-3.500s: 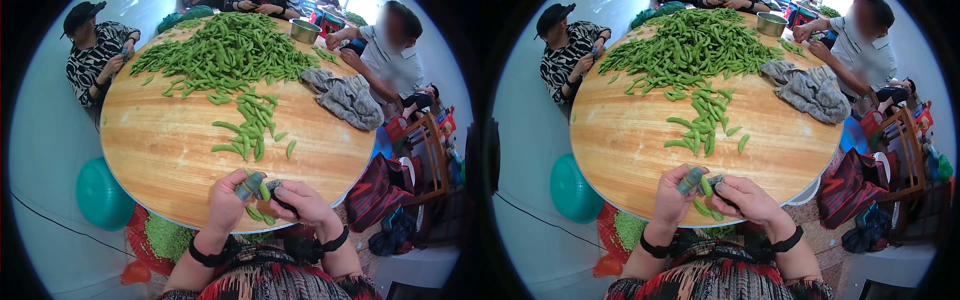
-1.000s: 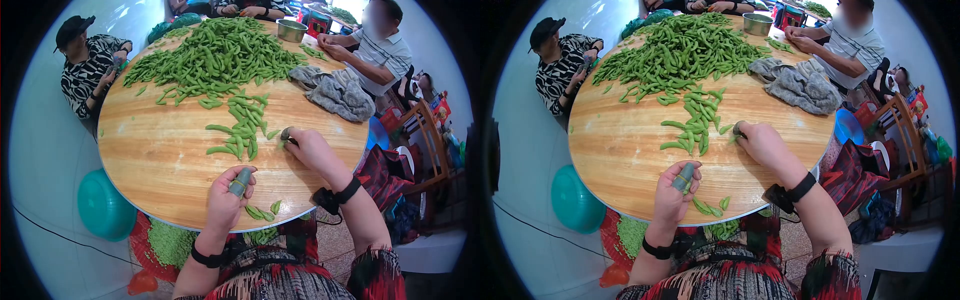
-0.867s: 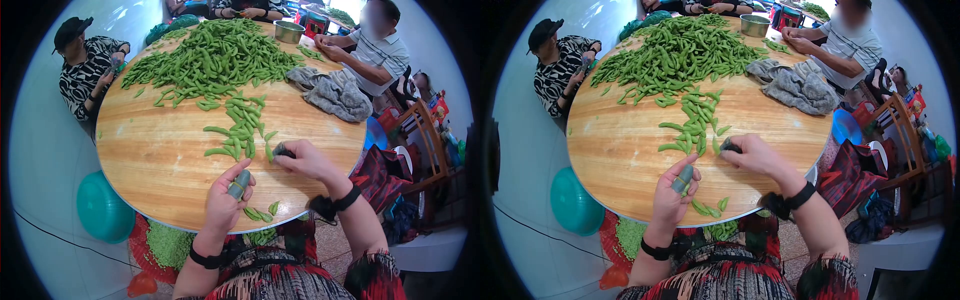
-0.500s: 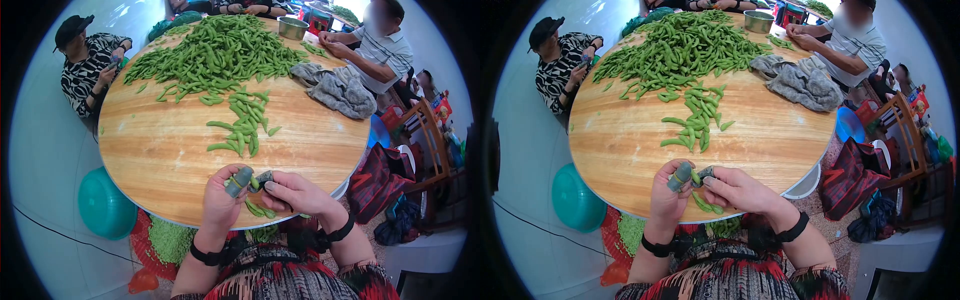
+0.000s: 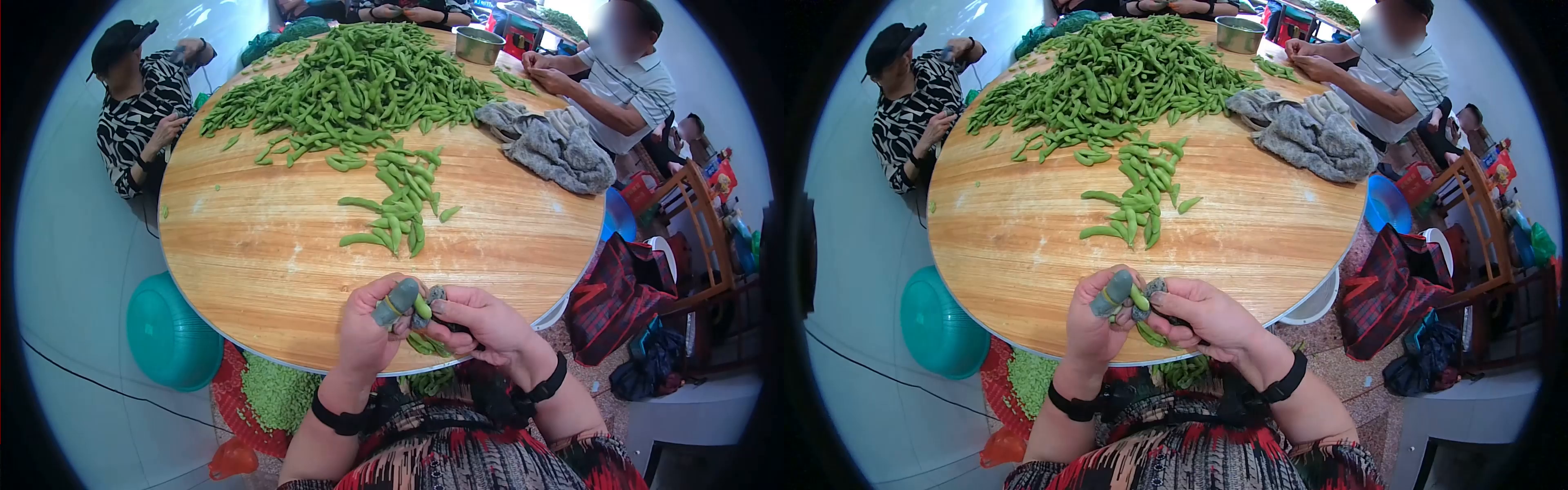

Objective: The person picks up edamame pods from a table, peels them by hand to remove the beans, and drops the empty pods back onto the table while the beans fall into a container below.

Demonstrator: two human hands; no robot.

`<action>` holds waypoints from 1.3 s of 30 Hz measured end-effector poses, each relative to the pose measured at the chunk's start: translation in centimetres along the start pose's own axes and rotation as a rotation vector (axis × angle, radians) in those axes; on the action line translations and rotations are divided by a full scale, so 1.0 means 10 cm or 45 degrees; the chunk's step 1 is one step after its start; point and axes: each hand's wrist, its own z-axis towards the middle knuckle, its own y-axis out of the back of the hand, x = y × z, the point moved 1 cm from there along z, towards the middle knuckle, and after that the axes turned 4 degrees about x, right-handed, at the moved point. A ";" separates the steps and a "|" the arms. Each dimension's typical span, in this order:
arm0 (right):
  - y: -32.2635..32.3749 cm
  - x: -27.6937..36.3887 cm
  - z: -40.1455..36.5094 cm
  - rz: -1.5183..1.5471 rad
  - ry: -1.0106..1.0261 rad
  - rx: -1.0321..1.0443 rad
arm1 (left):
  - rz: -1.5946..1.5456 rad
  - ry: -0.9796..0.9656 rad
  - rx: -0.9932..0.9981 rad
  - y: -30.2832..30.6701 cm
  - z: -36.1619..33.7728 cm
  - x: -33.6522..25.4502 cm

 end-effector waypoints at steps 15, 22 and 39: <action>0.18 0.02 0.18 -0.762 0.223 -0.343 | 1.203 -0.405 -0.281 -0.02 0.02 0.12; 0.22 0.13 0.27 -1.023 0.476 -0.393 | 1.567 -0.563 -0.222 -0.07 0.01 0.14; 0.23 -0.03 0.25 0.348 0.250 -0.045 | 1.510 -0.739 0.023 -0.11 -0.01 0.08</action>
